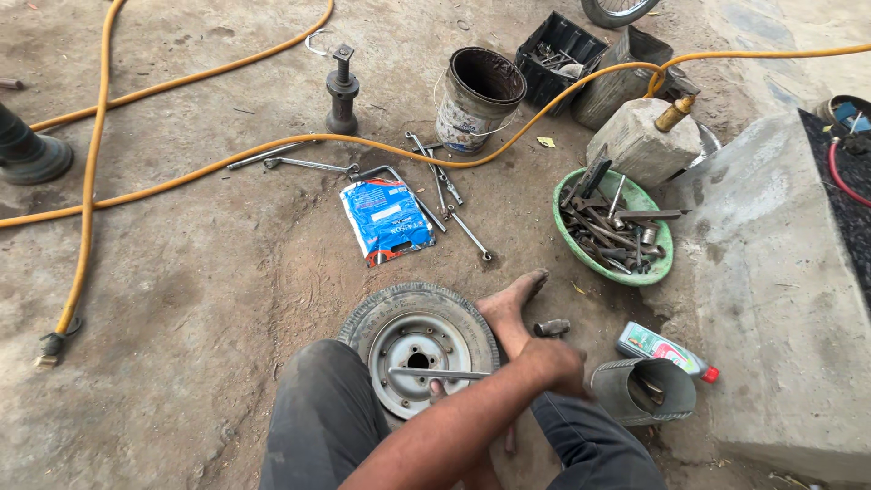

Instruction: The person sits on the ground with a small rubber wheel between their legs and uses a long lug wrench to loosen and turn the wheel's lug nuts, repositioning the wrench on different nuts and steadying the wheel by hand. They continue working the nuts around the hub and finish handling the wheel rim by hand.

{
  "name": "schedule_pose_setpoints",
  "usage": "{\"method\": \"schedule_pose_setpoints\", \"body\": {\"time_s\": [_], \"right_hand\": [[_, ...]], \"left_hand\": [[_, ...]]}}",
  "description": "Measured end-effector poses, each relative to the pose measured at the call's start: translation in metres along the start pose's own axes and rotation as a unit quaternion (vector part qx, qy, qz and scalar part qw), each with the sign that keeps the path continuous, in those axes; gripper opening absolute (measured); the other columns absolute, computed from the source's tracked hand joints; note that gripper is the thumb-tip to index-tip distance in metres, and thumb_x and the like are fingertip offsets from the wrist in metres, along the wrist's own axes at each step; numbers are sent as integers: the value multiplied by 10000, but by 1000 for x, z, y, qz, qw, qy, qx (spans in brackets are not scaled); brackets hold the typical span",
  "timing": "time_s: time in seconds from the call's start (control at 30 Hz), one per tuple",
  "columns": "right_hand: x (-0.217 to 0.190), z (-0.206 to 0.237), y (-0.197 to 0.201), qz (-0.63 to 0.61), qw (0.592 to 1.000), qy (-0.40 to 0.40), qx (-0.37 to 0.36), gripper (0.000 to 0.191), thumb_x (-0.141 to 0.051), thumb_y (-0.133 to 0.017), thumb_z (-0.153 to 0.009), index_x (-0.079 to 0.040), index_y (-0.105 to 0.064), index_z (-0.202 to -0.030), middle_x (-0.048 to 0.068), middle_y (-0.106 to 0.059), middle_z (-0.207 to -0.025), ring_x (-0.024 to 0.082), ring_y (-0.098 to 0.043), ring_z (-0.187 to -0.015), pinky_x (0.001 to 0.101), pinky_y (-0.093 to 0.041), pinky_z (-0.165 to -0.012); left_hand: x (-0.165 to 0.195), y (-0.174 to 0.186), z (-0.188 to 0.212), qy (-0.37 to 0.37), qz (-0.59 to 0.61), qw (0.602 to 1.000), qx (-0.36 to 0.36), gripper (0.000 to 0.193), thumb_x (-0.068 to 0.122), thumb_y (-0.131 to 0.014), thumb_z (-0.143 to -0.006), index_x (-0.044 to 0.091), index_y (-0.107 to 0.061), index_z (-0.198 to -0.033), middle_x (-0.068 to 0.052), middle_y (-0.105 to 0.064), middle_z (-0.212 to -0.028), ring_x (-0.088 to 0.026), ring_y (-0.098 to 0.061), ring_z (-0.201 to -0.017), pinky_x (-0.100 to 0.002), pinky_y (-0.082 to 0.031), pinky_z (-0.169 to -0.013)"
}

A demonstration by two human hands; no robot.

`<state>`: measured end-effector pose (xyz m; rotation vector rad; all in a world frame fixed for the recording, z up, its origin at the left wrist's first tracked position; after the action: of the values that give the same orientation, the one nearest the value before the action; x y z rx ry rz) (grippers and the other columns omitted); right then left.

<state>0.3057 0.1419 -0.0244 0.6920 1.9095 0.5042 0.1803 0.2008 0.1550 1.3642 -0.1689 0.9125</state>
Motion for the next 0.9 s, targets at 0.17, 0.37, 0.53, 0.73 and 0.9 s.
{"method": "schedule_pose_setpoints", "body": {"time_s": [0.17,0.37,0.53,0.73,0.9], "right_hand": [[51,25,43,-220,886,-408,5,556,-493,-460,-1062,-39,-715,-868,115,-690,-741,228,-659,-663,371,-548,-677],[43,-13,144,-375,762,-401,344,581,-486,-408,-1131,-40,-693,-891,102,-652,-767,204,-609,-666,360,-531,-696],[-21,-45,158,-108,929,-289,204,601,-471,-457,-1061,30,-745,-893,100,-744,-814,152,-668,-753,312,-518,-737],[-39,-33,125,-34,905,-419,72,572,-458,-514,-991,12,-770,-788,83,-666,-565,141,-617,-516,327,-499,-489],[-32,-13,61,-154,910,-375,-88,606,-464,-543,-1006,8,-717,-668,44,-675,-536,134,-603,-461,312,-461,-466]], "left_hand": [[-31,-21,114,-21,2,995,94,726,741,-628,-819,96,-688,-1146,-193,-742,-1049,-391,-705,-1018,-519,-547,-880],[-151,6,207,124,-7,969,212,659,662,-436,-961,87,-682,-1168,-168,-723,-943,-359,-700,-907,-576,-485,-848],[-185,11,188,203,-11,957,205,594,584,-409,-1041,115,-769,-987,-147,-709,-852,-339,-691,-894,-517,-534,-895],[-204,66,106,231,-2,922,312,598,359,-531,-909,131,-510,-1461,-211,-306,-1619,-503,-240,-1454,-654,-221,-1157],[-147,86,18,219,73,948,218,602,347,-524,-979,299,-382,-1562,-177,-196,-1689,-450,-282,-1503,-597,-312,-1172]]}}
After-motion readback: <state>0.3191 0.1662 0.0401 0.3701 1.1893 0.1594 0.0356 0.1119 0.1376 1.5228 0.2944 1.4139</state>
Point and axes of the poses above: each hand's wrist, its own z-axis away from the middle knuckle, its own y-axis out of the back of the hand, x = y × z, the point moved 2 cm from there along -z, towards the middle knuckle
